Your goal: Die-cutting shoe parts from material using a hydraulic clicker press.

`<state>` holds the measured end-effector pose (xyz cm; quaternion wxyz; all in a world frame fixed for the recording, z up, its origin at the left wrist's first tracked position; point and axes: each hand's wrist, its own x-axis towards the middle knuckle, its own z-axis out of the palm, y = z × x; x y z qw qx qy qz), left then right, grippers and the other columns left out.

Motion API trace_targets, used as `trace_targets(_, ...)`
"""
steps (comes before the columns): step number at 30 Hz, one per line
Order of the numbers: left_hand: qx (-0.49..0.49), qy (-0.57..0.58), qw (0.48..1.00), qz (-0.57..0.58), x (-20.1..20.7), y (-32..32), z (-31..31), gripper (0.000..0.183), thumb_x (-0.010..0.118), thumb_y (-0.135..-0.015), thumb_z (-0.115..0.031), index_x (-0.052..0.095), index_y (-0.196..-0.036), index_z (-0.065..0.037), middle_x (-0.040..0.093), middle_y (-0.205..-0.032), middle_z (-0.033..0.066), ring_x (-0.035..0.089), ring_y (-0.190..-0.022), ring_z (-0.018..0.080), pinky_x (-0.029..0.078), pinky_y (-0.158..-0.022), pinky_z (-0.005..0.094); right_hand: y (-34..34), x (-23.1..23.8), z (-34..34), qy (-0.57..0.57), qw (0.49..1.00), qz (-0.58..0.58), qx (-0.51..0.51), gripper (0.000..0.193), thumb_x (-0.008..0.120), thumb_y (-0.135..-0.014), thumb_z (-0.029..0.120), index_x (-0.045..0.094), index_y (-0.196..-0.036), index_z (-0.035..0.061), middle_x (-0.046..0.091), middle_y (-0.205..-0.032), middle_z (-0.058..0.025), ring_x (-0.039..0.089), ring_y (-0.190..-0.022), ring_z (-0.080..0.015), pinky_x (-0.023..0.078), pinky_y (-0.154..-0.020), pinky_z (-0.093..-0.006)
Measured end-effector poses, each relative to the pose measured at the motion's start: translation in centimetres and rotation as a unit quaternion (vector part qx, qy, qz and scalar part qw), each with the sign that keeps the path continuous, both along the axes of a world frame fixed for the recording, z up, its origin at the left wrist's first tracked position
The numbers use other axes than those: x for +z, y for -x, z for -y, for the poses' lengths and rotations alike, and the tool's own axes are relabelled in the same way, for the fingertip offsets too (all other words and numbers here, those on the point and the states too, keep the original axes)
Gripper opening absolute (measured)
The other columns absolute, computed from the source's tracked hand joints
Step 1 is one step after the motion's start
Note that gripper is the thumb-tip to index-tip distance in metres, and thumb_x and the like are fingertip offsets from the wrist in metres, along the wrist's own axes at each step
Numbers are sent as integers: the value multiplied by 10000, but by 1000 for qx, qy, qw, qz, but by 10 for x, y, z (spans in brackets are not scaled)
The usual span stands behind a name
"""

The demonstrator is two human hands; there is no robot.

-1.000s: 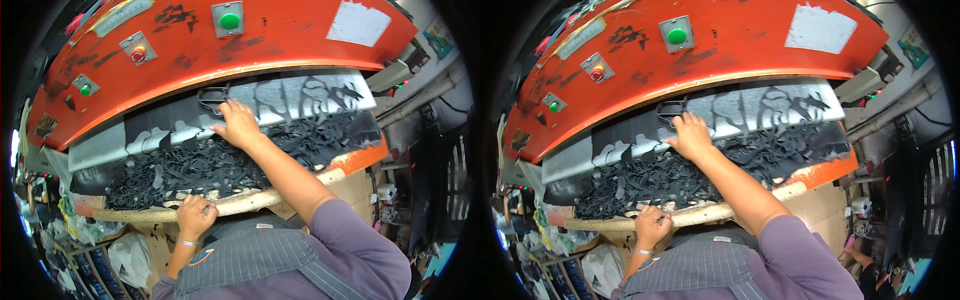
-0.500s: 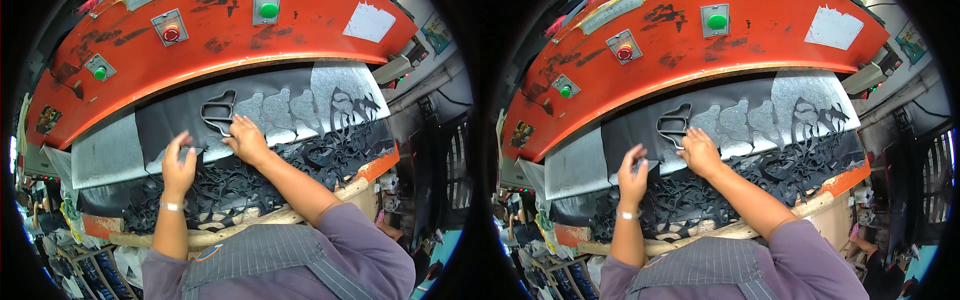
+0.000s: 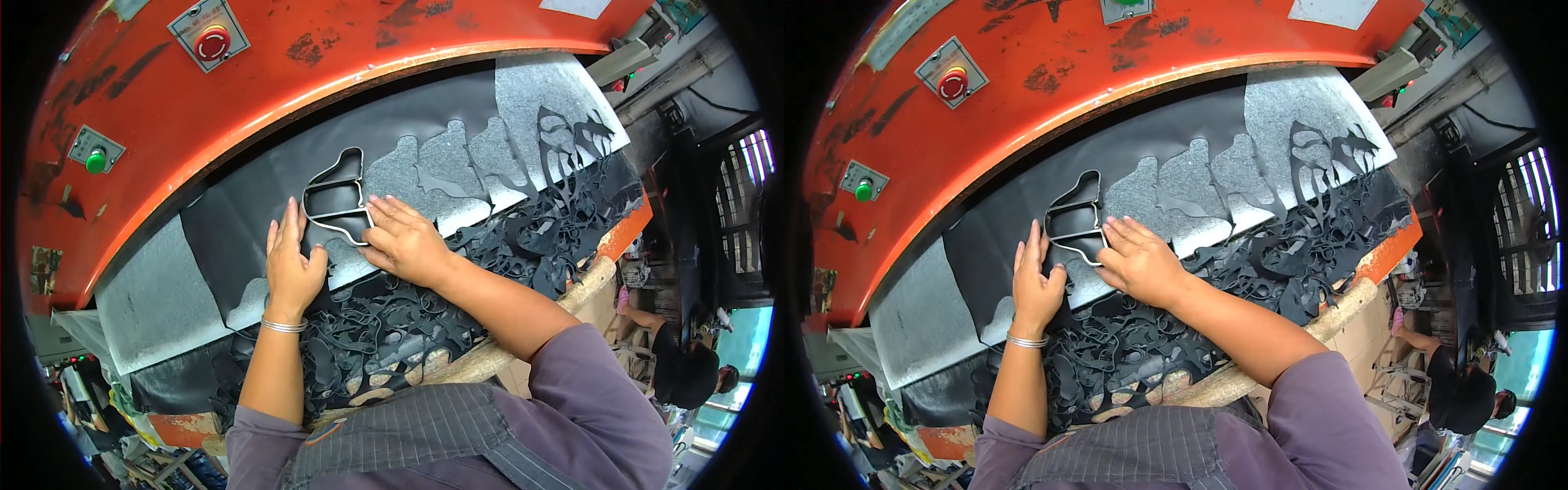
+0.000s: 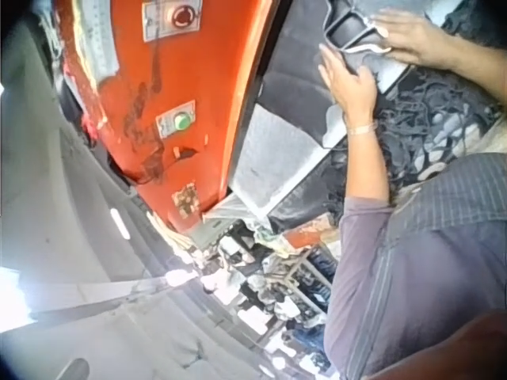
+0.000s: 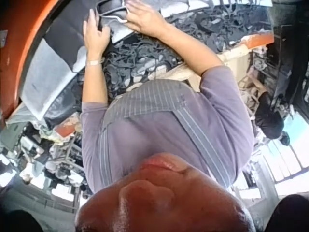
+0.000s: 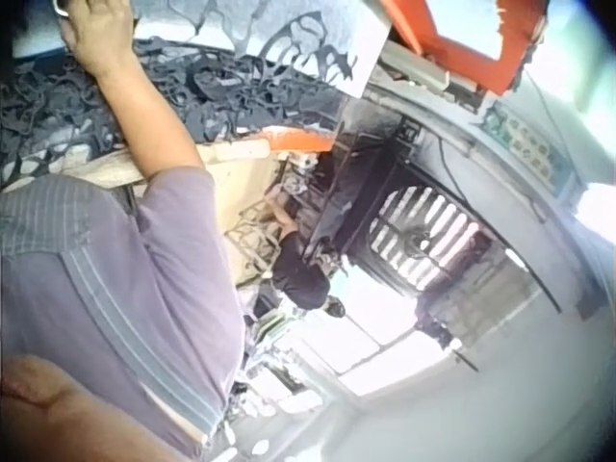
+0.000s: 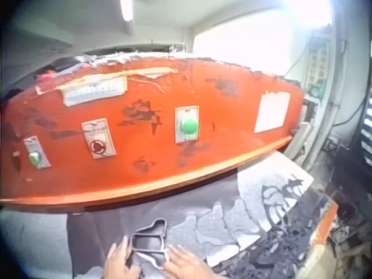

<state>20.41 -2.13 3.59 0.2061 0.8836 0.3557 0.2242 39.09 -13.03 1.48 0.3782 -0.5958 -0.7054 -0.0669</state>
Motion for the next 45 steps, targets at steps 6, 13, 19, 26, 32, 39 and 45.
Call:
trace_targets(6, 9, 3, 1000, 3, 1, 4, 5, 760, 566, -758, -139, 298, -1445, 46, 584, -1298, 187, 523, -1244, 302, 234, -1149, 452, 3, -1, 5, -3, 1000, 15, 8, 291, 749, -738, 250, 618, -923, 67, 621, -1159, -222, 573, -1170, -345, 440, -1014, -470)
trace_targets(13, 101, 40, 972, 208, 28, 54, 2, 389, 605, -863, -110, 580, -1237, -9, 622, -1228, 175, 597, -1148, 264, 441, -993, 360, -14, 51, 24, -64, 993, -94, -41, 730, 812, -717, 342, 502, -1303, 37, 567, -1249, -201, 525, -1170, -359, 416, -993, -445)
trace_targets(19, 227, -315, 842, 375, 132, 124, -3, 202, 508, -980, -142, 601, -881, 7, 589, -795, 93, 562, -775, 221, 456, -737, 362, -59, 150, 14, -289, 907, -285, -113, 306, 709, -866, 183, 540, -1059, 17, 565, -851, -75, 528, -739, -162, 460, -689, -303)
trace_targets(26, 168, -175, 939, 245, 143, 166, 70, 304, 506, -979, -222, 551, -774, -2, 558, -704, 141, 520, -616, 255, 427, -601, 358, -34, 127, 79, -238, 909, -339, -56, 163, 656, -907, 126, 524, -926, 34, 555, -747, -18, 492, -677, -84, 445, -631, -247)
trace_targets(32, -17, 71, 994, 75, 43, 168, 227, 162, 666, -849, -197, 692, -808, -43, 654, -749, 130, 637, -693, 288, 505, -650, 364, 105, 77, 202, 291, 934, -47, 200, 558, 724, -763, 492, 635, -1012, 2, 630, -976, -174, 596, -999, -349, 478, -874, -444)
trace_targets(39, 34, 19, 999, 37, 23, 152, 286, 149, 662, -803, -158, 719, -869, -37, 632, -806, 110, 598, -782, 309, 491, -721, 394, 149, 42, 227, 264, 954, 94, 108, 411, 825, -589, 224, 636, -908, 48, 617, -926, -109, 610, -920, -278, 536, -750, -369)
trace_targets(45, 15, 38, 998, 46, 22, 151, 273, 153, 660, -768, -147, 725, -848, -34, 626, -769, 114, 594, -753, 311, 491, -703, 387, 134, 57, 205, 361, 913, 102, 160, 374, 796, -653, 254, 661, -920, 31, 658, -946, -147, 637, -938, -317, 536, -783, -407)
